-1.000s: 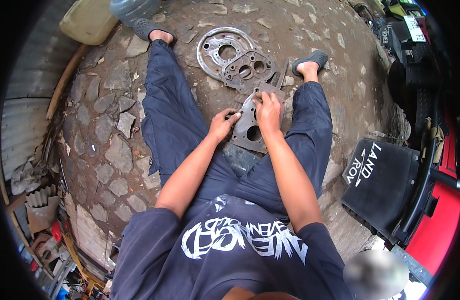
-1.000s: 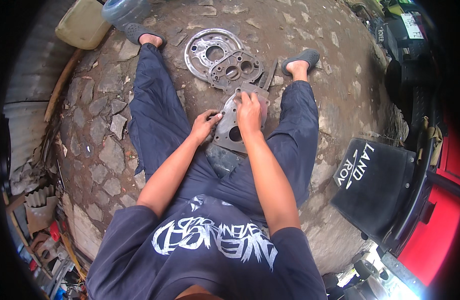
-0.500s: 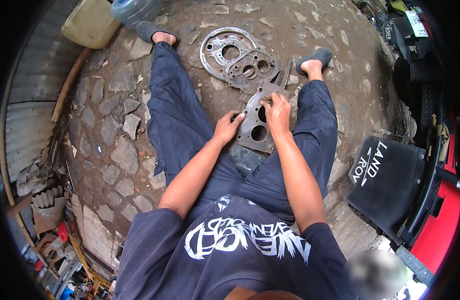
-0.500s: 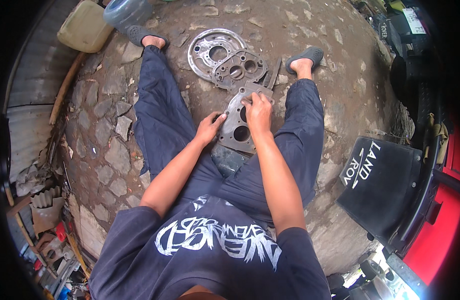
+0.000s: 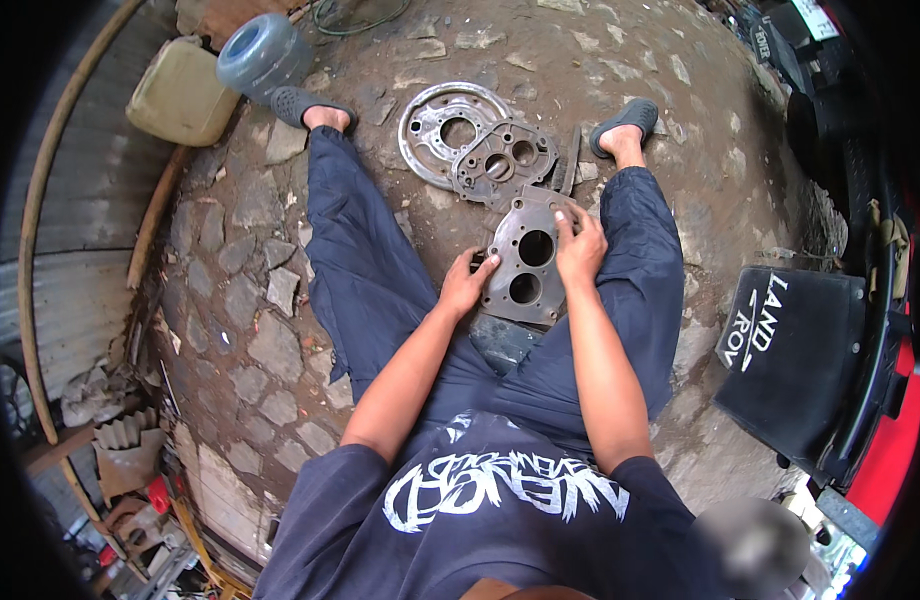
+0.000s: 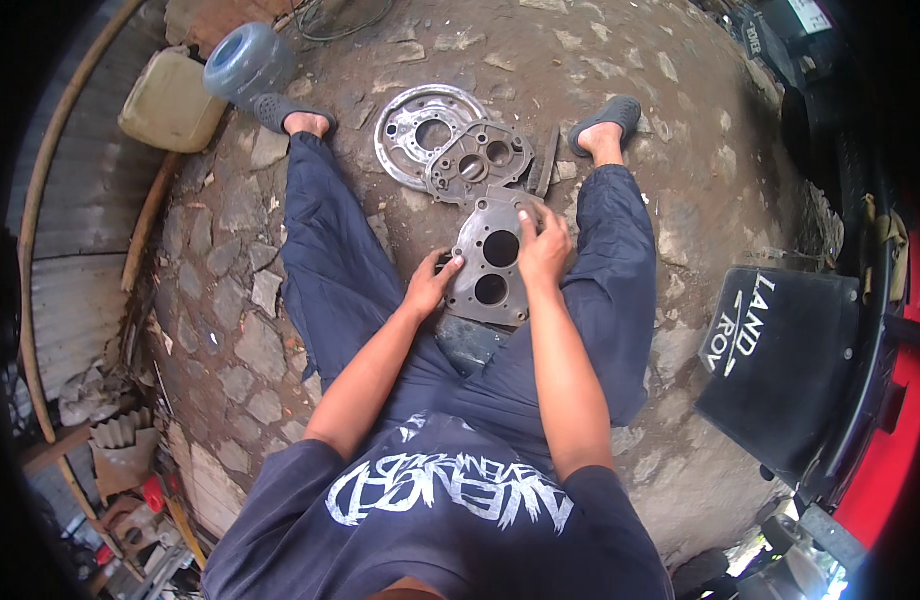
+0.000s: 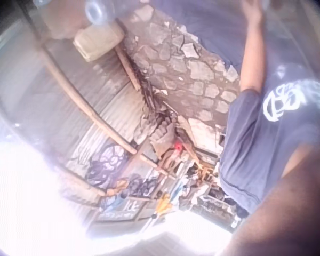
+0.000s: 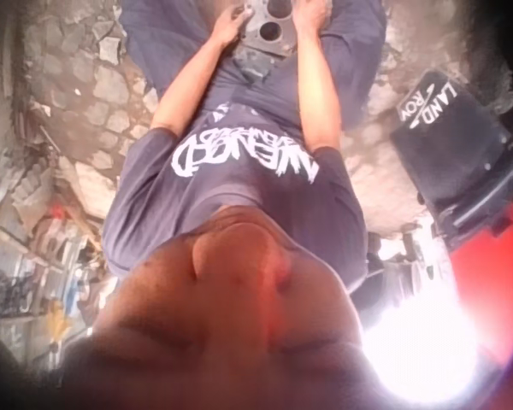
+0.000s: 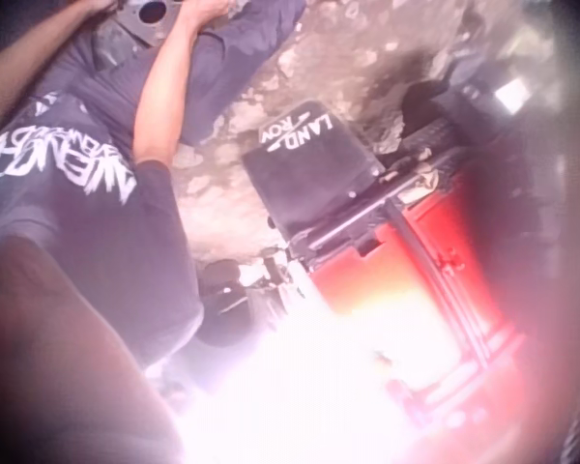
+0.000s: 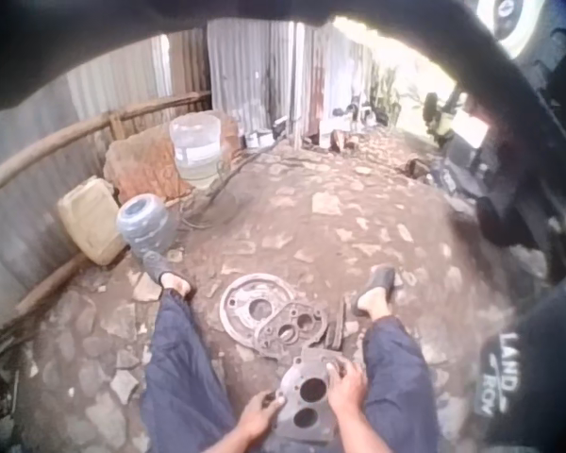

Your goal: The person sits on the ground and handles a metal engine component, repeatedly inserting and removing small circular rings into holes on the part. The person also flips the part over and continues manipulating the rings by hand.

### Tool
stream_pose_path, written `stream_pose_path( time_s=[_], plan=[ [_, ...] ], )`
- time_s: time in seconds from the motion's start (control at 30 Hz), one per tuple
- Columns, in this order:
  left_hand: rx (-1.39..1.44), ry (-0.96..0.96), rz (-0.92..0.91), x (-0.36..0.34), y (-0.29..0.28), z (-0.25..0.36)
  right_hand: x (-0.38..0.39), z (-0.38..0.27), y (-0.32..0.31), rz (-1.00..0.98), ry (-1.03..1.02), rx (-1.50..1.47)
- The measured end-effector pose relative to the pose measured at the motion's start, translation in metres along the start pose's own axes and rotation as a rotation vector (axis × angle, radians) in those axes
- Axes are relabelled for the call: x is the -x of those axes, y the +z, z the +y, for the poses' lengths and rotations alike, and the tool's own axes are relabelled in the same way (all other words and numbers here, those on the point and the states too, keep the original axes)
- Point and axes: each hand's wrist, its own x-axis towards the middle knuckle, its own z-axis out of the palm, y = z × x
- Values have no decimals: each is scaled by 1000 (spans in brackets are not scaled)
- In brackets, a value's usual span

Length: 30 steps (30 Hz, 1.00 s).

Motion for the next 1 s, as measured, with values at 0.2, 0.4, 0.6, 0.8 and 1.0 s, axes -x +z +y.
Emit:
stream_pose_path(
  time_s=[0.2,0.4,0.6,0.8,1.0],
  plan=[
    [-89,38,23,4,1,5,-15,11,4,168,60,2],
    [-35,21,1,-2,-1,0,-13,11,33,264,-70,-3],
    [214,30,107,-3,-6,4,-19,13,45,149,-1,-34],
    [145,8,73,-4,-7,-3,-16,5,45,158,-20,56],
    [109,66,176,-17,-1,3,-6,-25,44,159,-445,-37]
  ],
)
